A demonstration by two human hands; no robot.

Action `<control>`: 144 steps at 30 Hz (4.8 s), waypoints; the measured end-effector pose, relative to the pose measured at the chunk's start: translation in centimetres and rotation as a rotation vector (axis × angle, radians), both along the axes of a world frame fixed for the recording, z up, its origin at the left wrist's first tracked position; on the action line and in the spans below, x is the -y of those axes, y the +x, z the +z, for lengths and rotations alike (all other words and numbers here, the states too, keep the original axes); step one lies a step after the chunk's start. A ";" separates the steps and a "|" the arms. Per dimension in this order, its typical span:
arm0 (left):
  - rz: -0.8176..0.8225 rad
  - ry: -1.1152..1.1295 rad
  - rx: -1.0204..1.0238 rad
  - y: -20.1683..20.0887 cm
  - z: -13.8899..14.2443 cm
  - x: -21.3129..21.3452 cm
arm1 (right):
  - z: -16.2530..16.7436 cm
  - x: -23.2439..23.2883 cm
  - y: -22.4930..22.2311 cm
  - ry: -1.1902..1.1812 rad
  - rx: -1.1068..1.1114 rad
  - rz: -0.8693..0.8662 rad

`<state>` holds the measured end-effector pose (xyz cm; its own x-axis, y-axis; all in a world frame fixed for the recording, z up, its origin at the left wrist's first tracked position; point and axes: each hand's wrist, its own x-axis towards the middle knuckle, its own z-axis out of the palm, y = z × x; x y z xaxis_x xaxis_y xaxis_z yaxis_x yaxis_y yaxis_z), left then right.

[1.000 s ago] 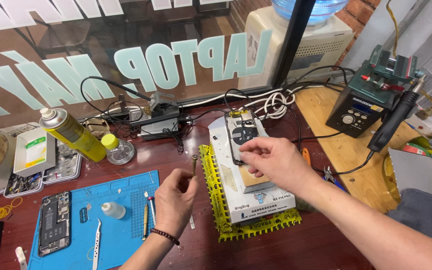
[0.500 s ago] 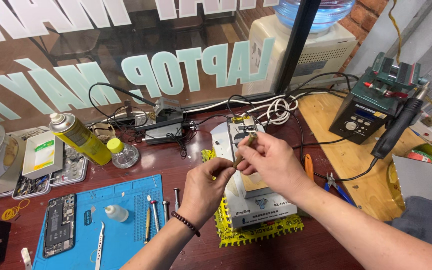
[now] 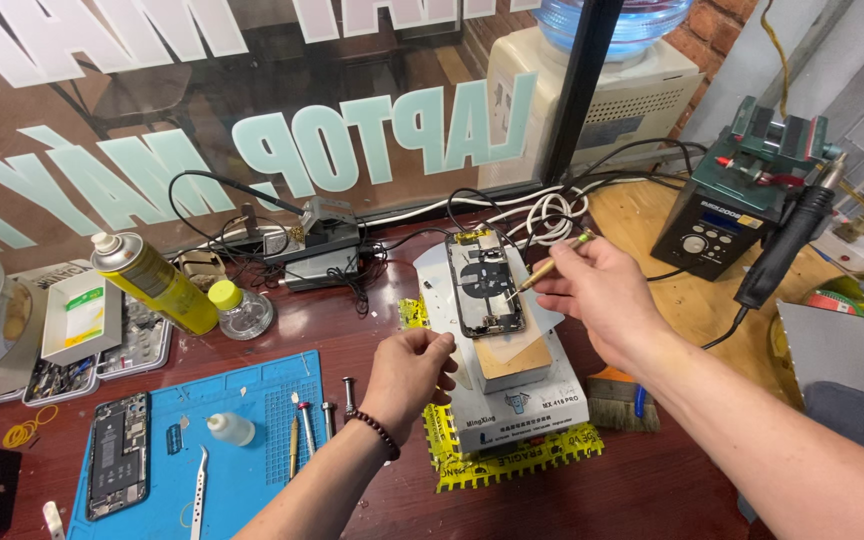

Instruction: The person works on a disassembled phone frame held in a small jig on the workbench. They use a screwdriver to remove and tighten small screws, use tweezers to handle tiny components, and reposition the phone frame repeatedly while working on its interior.

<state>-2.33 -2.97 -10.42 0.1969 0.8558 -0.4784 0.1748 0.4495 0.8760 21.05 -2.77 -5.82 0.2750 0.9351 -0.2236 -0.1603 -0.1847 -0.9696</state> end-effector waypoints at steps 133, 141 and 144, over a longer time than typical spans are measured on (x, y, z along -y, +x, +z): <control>0.048 0.584 -0.337 3.3 3.3 -1.1 | 3.4 -2.9 -2.7 0.197 1.139 0.692; 0.046 0.547 -0.370 3.2 2.7 -1.4 | 1.4 -3.2 -1.7 0.232 0.997 0.600; 0.099 0.579 -0.340 2.9 2.1 -1.5 | 1.2 -3.2 -1.0 0.092 0.788 0.499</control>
